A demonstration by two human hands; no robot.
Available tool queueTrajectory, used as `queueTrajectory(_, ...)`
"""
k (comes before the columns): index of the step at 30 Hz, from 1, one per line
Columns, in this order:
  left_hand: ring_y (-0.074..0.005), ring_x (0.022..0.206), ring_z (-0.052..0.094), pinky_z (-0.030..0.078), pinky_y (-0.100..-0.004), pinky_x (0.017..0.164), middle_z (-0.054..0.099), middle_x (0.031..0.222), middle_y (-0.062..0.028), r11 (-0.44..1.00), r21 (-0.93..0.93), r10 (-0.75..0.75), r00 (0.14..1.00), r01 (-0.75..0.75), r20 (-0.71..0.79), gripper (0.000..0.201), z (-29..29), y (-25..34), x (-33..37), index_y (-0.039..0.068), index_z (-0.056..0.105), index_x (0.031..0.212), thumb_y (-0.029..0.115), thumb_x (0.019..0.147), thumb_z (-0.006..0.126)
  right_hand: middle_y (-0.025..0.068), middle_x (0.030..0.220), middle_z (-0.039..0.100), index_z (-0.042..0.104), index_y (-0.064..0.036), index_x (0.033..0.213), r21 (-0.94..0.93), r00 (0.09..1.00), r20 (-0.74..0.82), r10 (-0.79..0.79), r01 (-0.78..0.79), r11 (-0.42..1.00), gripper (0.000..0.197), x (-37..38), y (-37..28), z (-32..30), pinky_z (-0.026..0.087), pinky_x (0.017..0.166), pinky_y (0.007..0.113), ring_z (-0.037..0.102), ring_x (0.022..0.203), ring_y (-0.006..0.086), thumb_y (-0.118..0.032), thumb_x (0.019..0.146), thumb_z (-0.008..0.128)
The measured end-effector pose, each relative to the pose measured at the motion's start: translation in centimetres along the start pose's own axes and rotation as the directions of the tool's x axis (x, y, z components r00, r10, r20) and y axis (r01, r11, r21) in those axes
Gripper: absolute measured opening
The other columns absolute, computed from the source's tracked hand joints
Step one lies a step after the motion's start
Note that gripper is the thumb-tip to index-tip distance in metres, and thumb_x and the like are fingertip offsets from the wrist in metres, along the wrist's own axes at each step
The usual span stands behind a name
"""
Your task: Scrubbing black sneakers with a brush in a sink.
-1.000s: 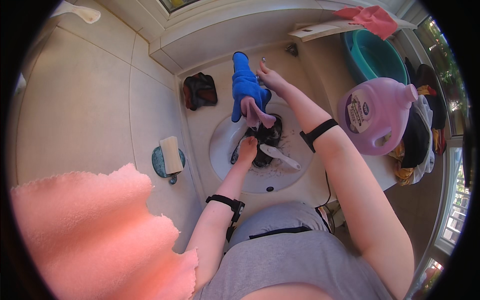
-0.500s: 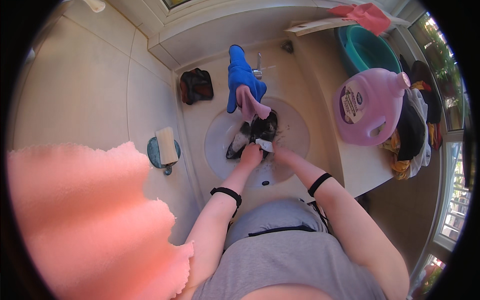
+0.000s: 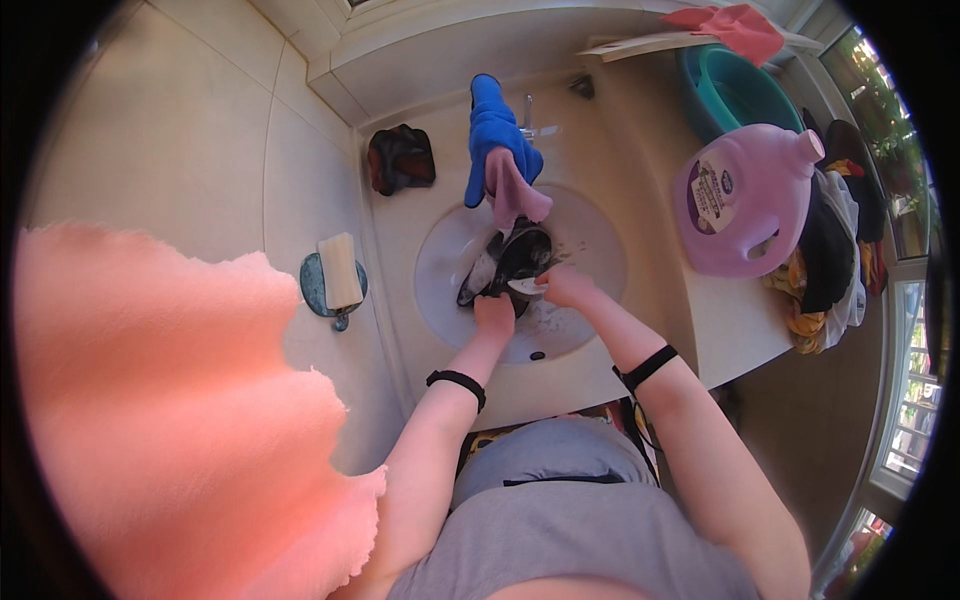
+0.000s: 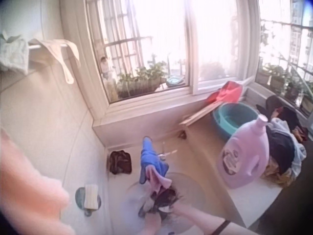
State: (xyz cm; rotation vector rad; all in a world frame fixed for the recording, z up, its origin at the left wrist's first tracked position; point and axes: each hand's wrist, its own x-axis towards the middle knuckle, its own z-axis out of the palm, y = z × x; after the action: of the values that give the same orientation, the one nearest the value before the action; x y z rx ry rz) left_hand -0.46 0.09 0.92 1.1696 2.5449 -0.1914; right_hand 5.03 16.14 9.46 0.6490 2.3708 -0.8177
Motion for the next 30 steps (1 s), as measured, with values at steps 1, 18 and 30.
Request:
queueTrajectory(1,-0.0241,0.078,0.061,0.041,-0.0395,0.073,0.062,0.069,-0.0035,0.997,0.004,-0.083,0.995,0.083,0.054,0.025,-0.1,-0.3,0.0,0.006,0.053,0.094,0.023,0.076,0.053,0.0105,0.095,0.063,0.059,-0.0247,0.112,0.009,0.995,0.097,0.02,-0.021,1.0,0.046,-0.1,-0.4,-0.3,0.049,0.072,0.035,0.062,0.08,0.0247,-0.01,0.069,0.054)
queueTrajectory(18,-0.022,0.127,0.027,0.009,-0.057,0.102,0.036,0.133,-0.008,0.997,0.082,-0.015,0.988,0.002,0.156,0.061,-1.7,-2.6,4.3,0.011,0.043,0.125,0.038,0.072,0.06,0.018,0.085,0.058,0.048,-0.0116,0.117,-0.118,0.921,-0.378,-0.09,0.049,0.992,0.036,6.9,1.6,1.5,0.047,0.063,0.045,0.059,0.078,0.0345,-0.012,0.081,0.044)
queueTrajectory(30,-0.0248,0.12,0.036,0.043,-0.044,0.087,0.043,0.124,-0.0089,0.978,-0.202,0.022,0.943,0.048,0.331,0.048,-1.6,-0.6,2.6,0.015,0.055,0.11,0.027,0.064,0.065,0.0187,0.088,0.054,0.047,-0.0095,0.117,-0.282,0.938,-0.278,-0.208,0.128,0.951,0.035,6.3,1.4,4.3,0.049,0.061,0.042,0.061,0.074,0.0331,-0.009,0.082,0.043)
